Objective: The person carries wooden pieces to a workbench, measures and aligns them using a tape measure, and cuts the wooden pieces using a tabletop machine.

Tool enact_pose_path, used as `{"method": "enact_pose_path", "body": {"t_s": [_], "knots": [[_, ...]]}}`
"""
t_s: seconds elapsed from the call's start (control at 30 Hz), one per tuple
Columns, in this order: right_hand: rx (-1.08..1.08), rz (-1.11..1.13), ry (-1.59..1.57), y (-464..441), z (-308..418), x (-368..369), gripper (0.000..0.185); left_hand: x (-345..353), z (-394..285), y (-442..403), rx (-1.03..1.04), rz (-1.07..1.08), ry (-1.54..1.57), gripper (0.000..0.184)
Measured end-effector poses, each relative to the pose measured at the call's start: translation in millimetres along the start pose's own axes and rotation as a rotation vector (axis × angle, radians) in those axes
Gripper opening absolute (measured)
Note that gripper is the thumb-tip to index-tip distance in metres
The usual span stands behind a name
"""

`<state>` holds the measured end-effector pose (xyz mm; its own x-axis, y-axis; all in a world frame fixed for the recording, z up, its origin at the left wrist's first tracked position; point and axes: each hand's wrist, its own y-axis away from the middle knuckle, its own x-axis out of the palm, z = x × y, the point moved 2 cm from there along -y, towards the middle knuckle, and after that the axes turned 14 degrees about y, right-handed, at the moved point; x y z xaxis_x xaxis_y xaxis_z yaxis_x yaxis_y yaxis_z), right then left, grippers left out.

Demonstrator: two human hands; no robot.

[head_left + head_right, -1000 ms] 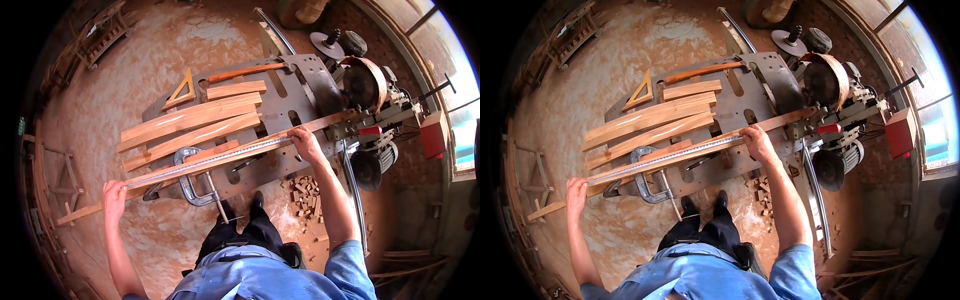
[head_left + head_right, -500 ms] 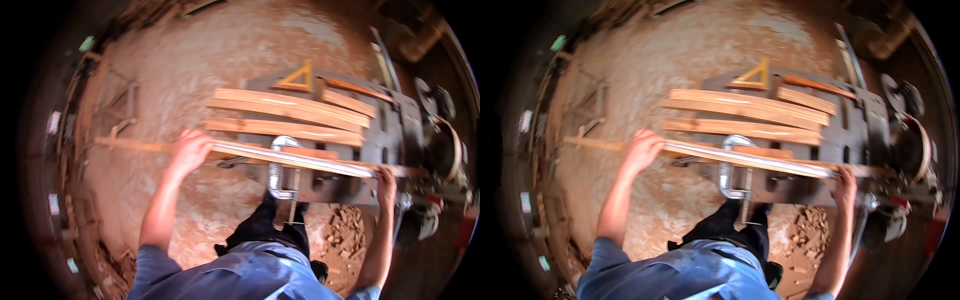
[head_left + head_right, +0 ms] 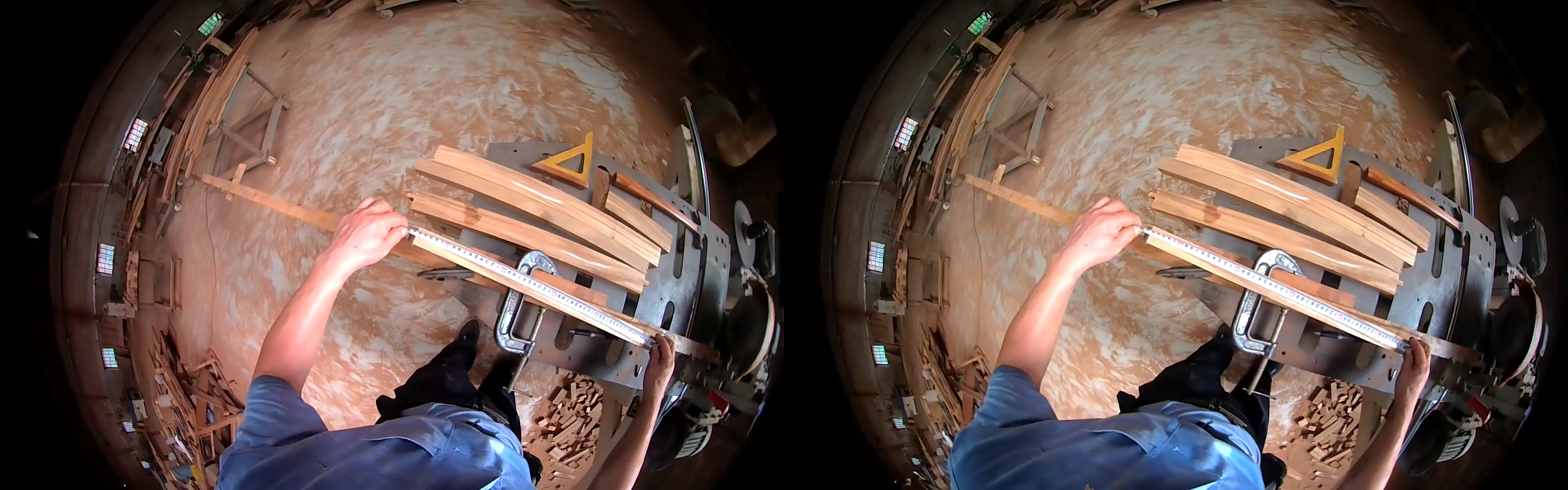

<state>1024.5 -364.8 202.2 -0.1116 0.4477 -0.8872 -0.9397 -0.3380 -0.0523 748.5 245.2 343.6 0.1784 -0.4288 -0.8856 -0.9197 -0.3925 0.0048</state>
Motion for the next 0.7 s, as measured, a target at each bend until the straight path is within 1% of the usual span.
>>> {"method": "enact_pose_path", "body": {"t_s": [0.1, 0.13, 0.33, 0.43, 0.67, 0.7], "knots": [[0.015, 0.024, 0.033, -1, 4, -3, 0.026, 2, 2, 1, -0.006, 0.002, -0.019, 0.018], [-0.003, -0.020, 0.026, -1, 2, -1, 0.025, 2, 2, 1, -0.006, 0.002, -0.028, 0.018], [0.010, -0.002, 0.012, 0, -3, -1, 0.025, 2, 0, 1, -0.021, -0.006, -0.027, 0.018], [-0.020, -0.026, 0.046, 2, -7, 1, 0.026, 3, 0, 2, -0.025, -0.002, -0.028, 0.015], [0.034, 0.012, -0.029, 5, -6, 0, 0.031, 1, -2, 4, -0.050, 0.006, -0.041, 0.015], [-0.031, 0.009, -0.004, 6, -4, 2, 0.032, -1, -3, 5, -0.051, 0.010, -0.053, 0.015]]}}
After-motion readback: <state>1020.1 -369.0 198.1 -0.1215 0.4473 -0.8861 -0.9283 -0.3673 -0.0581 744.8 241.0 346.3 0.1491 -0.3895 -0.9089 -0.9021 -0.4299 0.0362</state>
